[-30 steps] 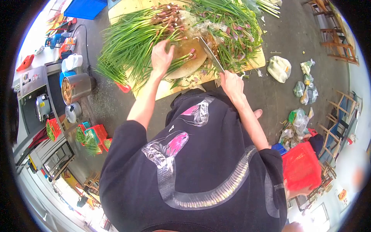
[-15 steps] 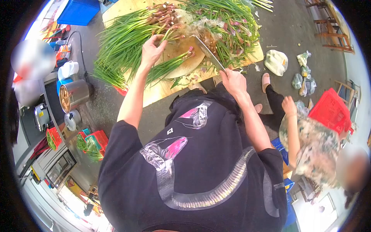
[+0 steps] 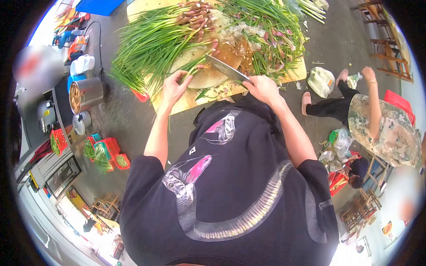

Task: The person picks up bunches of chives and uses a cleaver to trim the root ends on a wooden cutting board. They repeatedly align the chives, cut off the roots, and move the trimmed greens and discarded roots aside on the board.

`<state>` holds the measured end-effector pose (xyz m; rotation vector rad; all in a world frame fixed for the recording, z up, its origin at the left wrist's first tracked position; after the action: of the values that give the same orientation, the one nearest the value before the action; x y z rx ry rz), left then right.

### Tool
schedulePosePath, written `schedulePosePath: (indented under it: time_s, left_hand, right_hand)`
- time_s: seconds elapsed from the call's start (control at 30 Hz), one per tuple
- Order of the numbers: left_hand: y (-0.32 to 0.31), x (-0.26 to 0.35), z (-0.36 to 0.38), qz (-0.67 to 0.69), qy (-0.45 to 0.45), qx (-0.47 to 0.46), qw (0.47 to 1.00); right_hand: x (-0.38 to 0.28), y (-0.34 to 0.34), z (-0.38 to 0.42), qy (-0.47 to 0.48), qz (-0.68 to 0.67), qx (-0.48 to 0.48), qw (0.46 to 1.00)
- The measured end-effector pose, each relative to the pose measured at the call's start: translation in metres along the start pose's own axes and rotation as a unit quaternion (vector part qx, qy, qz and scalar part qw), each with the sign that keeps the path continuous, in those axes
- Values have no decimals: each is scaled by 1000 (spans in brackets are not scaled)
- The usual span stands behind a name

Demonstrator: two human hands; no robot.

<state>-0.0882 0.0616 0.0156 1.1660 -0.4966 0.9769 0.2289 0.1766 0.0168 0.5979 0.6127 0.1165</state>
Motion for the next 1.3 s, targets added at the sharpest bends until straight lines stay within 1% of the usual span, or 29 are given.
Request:
schedulePosePath:
  time_s: [0.07,0.13,0.2,0.3,0.4,0.43,0.53,0.57,0.67,0.7,0.77,0.8,0.9,1.0,1.03,1.13,1.17,1.23,1.3]
  left_hand:
    - [-9,7,8,6,5,6,1000]
    - [-24,22,6,-8,-5,-33,999]
    - [-35,30,2,-94,-44,-35,994]
    - [-53,23,-8,-173,-35,-43,983]
    - [-55,38,-13,-132,-87,42,987]
    - [-61,40,-20,-156,-73,27,985]
    - [-62,75,-23,-192,-174,74,963]
    - [-59,77,-27,-155,-183,69,968]
    - [-35,74,-51,-159,-161,131,965]
    - [-23,76,-65,-135,-166,133,968]
    - [-13,76,-105,-217,-116,114,962]
    - [-11,74,-114,-258,-90,102,957]
    - [-7,76,-127,-269,-88,94,954]
    - [-13,66,-121,-288,-88,58,952]
    - [-14,61,-118,-256,-107,51,959]
    - [-2,61,-98,-201,-152,120,960]
    - [-1,62,-94,-198,-168,120,958]
    - [3,59,-88,-186,-164,127,960]
    - [3,59,-83,-192,-157,135,959]
  right_hand:
    - [-5,-3,-16,18,-13,-1,1000]
    - [-16,0,-24,34,-18,8,999]
    - [-16,-1,-21,30,-30,0,999]
    - [-1,5,-9,26,-56,-6,998]
    - [21,18,23,8,-73,11,997]
    - [29,22,31,-1,-72,21,997]
    - [44,29,58,-29,-80,54,995]
    - [47,32,66,-39,-84,65,994]
    - [47,34,88,-60,-154,94,982]
    - [45,28,94,-59,-163,88,981]
    - [50,19,95,-54,-180,80,979]
    - [47,15,97,-48,-174,76,981]
    - [42,15,95,-38,-158,71,984]
    - [42,11,96,-53,-153,56,985]
    - [45,10,94,-58,-153,47,985]
    - [50,15,92,-61,-158,46,984]
    - [50,18,90,-60,-160,47,984]
    - [48,21,90,-58,-163,47,984]
    - [54,18,85,-63,-165,22,984]
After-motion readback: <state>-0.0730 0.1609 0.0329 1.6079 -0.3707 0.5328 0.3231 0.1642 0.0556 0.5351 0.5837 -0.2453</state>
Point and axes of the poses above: each hand's wrist, its own z-axis away from the middle knuckle, its own y-axis out of the back of the hand, x = y × z, the point moved 10 cm from there along -z, towards the middle knuckle, and after that the axes turned 15 degrees about -x, right-handed, at the moved point
